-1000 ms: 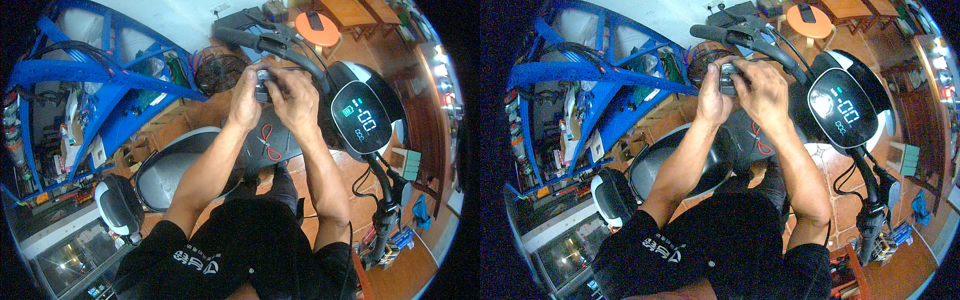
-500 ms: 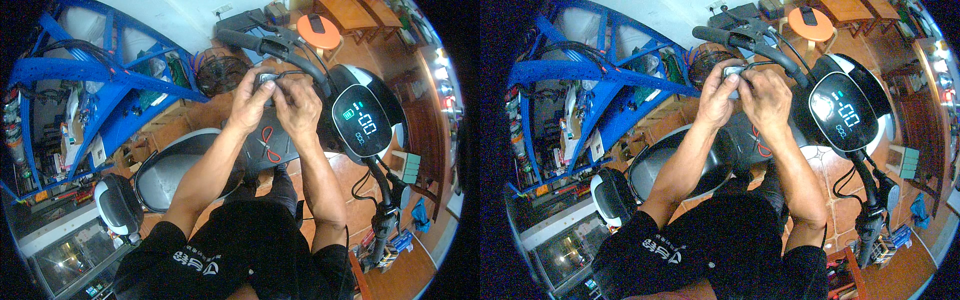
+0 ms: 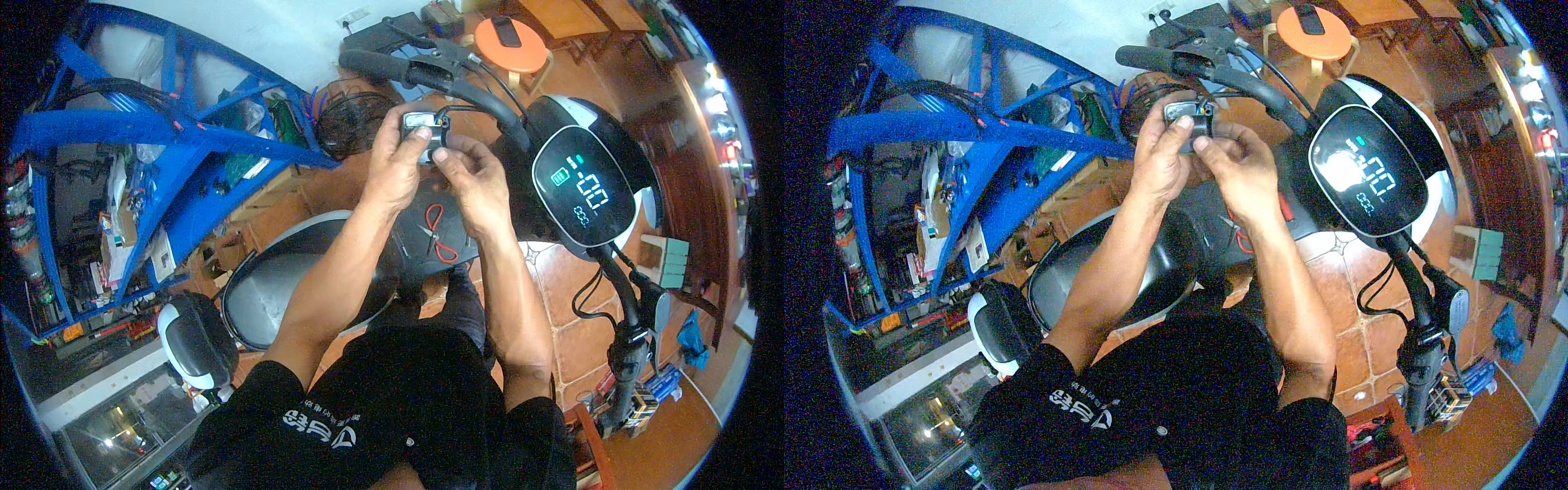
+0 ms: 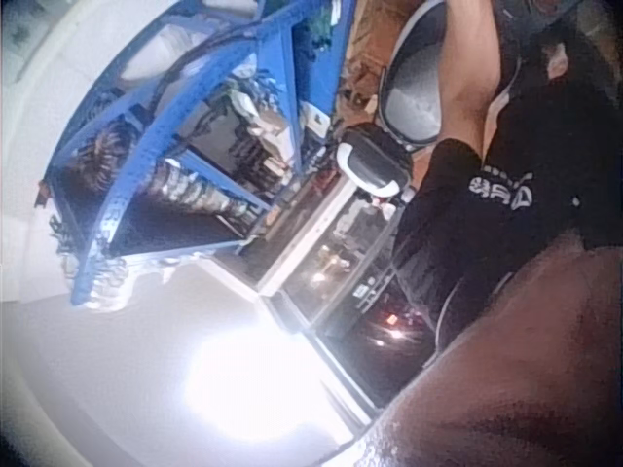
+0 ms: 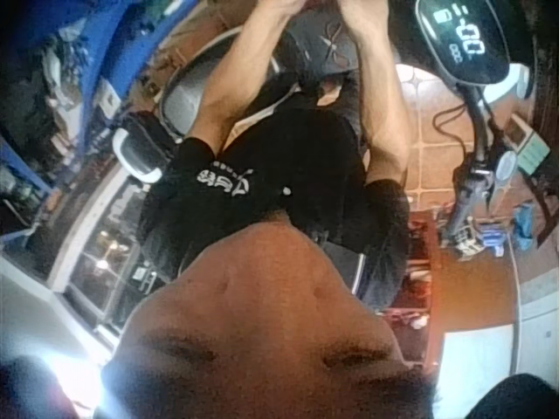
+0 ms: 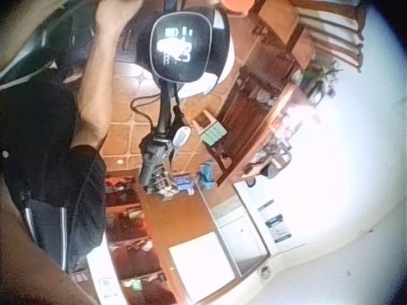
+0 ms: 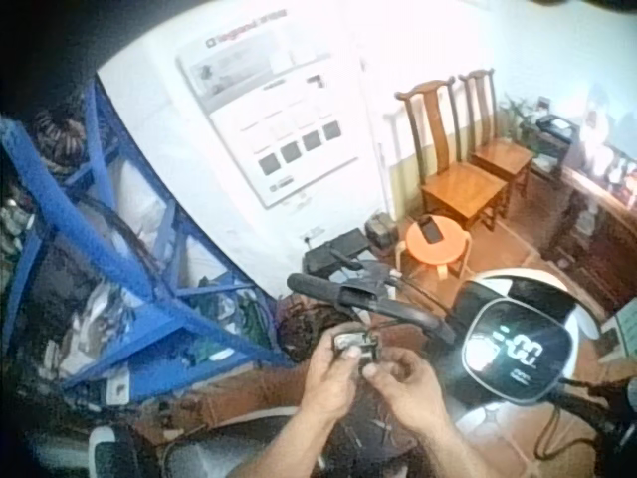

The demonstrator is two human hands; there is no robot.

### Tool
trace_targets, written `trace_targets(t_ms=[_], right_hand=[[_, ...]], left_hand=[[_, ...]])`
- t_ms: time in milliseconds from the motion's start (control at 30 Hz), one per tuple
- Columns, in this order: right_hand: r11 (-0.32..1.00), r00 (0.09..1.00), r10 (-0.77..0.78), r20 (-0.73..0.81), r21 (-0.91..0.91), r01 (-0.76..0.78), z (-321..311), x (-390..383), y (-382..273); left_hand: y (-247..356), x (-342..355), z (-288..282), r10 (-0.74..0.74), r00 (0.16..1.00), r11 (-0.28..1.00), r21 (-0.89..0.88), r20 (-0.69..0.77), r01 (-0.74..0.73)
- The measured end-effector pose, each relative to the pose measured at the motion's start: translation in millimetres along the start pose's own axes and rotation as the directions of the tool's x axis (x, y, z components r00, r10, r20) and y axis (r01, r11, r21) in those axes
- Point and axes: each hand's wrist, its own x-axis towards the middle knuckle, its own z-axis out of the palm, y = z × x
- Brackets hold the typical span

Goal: The person uses a screwdriver to open a small black electronic component, then manipulates internal wires and connectors. They reassemble the component and secure it with the screwdriver. The work is performed on the handlebar area of an electric scooter.

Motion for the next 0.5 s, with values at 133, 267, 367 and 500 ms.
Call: trace_targets(t_ms=[133, 267, 367, 500], right_hand=[[0.966, 0.981, 0.108, 0.159, 0.218, -0.142, -5, 11, 16], [0.961, 0.988, 0.088, 0.13, 0.249, -0.118, -3, 10, 22], [0.97, 0.989, 0.093, 0.116, 0.211, -0.116, -5, 12, 26], [0.989, 0.992, 0.088, 0.088, 0.113, -0.098, -3, 8, 18]], left_hand=[[-4, -1, -4, 0.0, 0.999, 0.999, -0.034, 0.041, 0.002], [0, -4, -2, -0.046, 0.996, 0.996, -0.068, 0.082, 0.052], [-4, -1, -3, -0.073, 0.995, 0.994, -0.072, 0.065, 0.078], [-2, -2, -3, -0.128, 0.989, 0.983, -0.124, 0.074, 0.137]])
